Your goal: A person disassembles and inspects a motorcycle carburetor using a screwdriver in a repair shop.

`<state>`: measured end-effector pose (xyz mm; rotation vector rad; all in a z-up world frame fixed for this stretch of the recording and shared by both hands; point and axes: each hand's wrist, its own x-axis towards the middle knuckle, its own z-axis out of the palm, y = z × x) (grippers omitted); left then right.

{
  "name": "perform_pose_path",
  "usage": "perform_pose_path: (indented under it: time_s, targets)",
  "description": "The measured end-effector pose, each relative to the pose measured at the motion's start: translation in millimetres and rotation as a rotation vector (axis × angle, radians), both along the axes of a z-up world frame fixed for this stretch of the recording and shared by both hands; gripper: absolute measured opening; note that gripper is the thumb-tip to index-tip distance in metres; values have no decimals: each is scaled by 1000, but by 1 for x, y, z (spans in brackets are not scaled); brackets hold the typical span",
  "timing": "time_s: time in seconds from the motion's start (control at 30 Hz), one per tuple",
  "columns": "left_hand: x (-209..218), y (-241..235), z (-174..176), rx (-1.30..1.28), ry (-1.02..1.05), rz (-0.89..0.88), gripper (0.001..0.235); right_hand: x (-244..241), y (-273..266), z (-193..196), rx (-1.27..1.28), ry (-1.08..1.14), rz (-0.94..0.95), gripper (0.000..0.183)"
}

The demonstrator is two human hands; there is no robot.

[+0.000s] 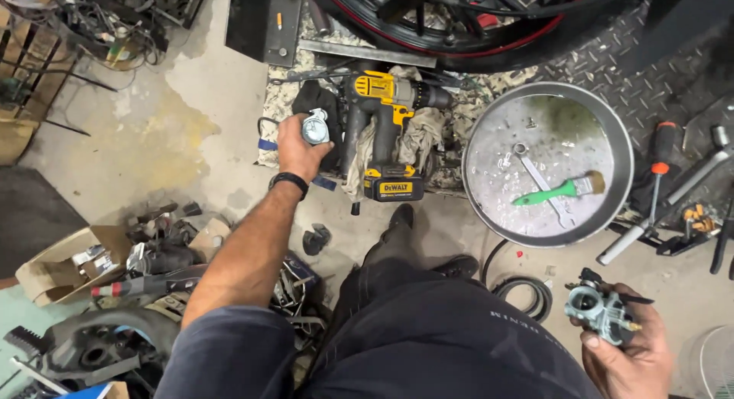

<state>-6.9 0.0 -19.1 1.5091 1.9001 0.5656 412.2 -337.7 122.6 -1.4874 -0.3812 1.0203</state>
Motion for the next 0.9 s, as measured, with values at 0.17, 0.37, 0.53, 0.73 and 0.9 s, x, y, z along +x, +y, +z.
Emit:
perform_pose_path:
  time_s: [0.17, 0.37, 0.53, 0.73, 0.9]
  targets:
    - [-8, -23, 11, 288, -47, -64, 88, 8, 8, 32, -394, -492, 197, 79]
    - [98, -85, 199, 542, -671, -398, 67, 35, -8, 4, 154, -118, 188, 84]
    - [190, -160, 257, 279, -779, -435, 67, 60, -38, 28, 230, -192, 171, 79]
    - [273, -232, 276, -14, -856, -549, 70, 86, -89, 46, 269, -339, 86, 73]
    - [316, -273, 266, -71, -764, -712, 72, 104, -125, 57, 281, -380, -23, 73]
